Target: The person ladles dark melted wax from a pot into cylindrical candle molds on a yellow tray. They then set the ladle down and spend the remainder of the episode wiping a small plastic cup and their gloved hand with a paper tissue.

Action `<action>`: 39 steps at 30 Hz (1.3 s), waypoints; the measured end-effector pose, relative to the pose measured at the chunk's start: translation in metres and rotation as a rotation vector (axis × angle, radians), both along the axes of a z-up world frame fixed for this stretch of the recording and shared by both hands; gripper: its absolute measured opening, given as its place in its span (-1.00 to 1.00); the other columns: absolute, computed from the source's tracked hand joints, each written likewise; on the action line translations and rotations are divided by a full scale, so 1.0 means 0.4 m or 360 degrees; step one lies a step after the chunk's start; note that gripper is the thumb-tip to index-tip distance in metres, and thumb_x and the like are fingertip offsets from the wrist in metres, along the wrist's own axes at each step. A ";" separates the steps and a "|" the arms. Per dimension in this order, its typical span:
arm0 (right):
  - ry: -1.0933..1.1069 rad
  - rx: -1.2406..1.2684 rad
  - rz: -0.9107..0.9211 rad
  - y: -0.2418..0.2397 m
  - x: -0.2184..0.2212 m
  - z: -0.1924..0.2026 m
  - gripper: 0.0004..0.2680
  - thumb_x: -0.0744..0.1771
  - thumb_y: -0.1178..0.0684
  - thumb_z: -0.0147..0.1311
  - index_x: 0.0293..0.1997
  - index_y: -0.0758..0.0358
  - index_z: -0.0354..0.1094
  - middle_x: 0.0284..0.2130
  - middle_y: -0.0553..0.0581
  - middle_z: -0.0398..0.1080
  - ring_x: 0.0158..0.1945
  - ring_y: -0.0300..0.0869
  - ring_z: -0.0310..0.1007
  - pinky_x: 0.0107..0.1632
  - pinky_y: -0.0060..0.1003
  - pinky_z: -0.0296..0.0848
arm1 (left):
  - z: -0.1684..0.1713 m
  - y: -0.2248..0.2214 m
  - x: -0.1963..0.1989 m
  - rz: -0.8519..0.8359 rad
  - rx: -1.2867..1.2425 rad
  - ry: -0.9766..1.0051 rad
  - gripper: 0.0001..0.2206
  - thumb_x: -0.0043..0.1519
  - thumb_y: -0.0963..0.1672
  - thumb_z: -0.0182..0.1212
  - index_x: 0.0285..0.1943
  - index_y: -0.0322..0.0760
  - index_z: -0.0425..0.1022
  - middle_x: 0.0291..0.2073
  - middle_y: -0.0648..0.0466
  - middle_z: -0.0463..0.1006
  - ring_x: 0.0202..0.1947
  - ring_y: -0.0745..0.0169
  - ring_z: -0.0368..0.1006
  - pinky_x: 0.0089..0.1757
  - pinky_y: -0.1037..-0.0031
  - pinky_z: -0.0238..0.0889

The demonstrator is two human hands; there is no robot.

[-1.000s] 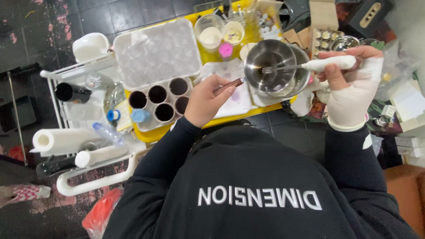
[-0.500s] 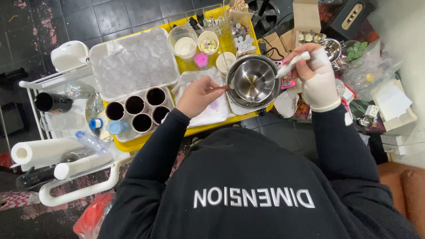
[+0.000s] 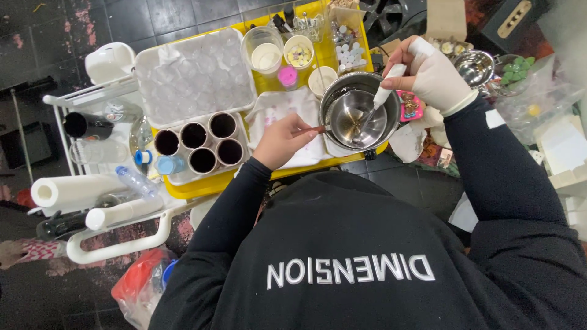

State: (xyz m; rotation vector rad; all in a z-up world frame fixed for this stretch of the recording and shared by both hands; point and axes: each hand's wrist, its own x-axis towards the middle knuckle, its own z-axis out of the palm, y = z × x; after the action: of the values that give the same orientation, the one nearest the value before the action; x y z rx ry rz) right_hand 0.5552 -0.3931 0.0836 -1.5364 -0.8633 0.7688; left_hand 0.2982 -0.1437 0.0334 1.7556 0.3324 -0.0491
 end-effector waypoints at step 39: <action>-0.0691 -0.0192 -0.0560 0.012 -0.018 0.001 -0.76 0.44 0.03 0.21 0.19 0.26 0.31 -0.09 -0.02 0.39 -0.25 -0.33 0.28 -0.16 -0.44 0.35 | 0.092 0.024 0.021 -0.0093 0.0346 0.0079 -0.74 0.26 -0.03 0.27 -0.12 -0.33 0.57 -0.40 0.04 0.68 -0.34 0.31 0.62 -0.17 0.46 0.42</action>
State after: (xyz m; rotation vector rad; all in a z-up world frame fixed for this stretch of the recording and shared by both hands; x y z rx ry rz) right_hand 0.5479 -0.3881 0.0839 -1.9372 -0.8332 0.2355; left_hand 0.3066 -0.1342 0.0703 1.9821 0.3324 -0.1022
